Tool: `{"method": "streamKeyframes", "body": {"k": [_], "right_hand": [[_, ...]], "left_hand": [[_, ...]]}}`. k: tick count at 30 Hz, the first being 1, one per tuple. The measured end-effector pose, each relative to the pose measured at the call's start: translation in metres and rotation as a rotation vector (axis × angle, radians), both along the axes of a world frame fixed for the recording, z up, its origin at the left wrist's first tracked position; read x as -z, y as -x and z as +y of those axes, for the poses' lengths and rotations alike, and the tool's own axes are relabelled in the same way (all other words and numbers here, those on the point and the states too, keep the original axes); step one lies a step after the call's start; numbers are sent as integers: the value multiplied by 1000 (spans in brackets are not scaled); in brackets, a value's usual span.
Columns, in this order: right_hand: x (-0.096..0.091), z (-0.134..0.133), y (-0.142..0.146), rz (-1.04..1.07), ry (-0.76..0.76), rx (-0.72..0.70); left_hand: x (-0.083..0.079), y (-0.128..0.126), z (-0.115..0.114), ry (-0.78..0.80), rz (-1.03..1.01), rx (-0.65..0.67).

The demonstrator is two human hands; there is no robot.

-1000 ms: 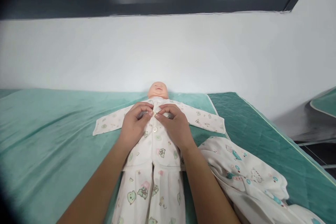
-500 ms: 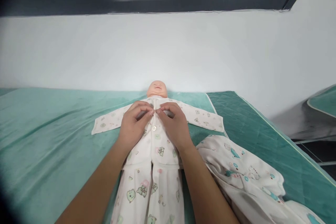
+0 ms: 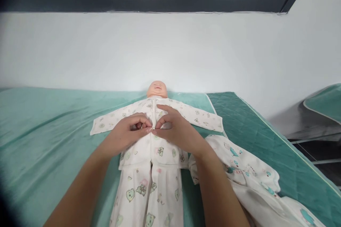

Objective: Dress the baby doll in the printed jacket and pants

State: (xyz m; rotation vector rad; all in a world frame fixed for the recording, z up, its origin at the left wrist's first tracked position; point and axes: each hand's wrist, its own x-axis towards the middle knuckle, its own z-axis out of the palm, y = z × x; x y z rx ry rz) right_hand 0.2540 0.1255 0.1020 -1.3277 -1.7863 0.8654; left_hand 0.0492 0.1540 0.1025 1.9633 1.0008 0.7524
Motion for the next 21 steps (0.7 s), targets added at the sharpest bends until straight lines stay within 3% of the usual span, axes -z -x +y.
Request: {"method": "streamKeyframes", "body": {"k": [8, 17, 21], "right_hand": [[-4, -3, 4, 13, -25, -45], [18, -6, 9, 117, -49, 5], [21, -9, 13, 124, -91, 41]], "left_hand": [[-2, 0, -1, 91, -24, 17], [-7, -9, -10, 187, -44, -56], [-5, -8, -8, 153, -17, -75]]}}
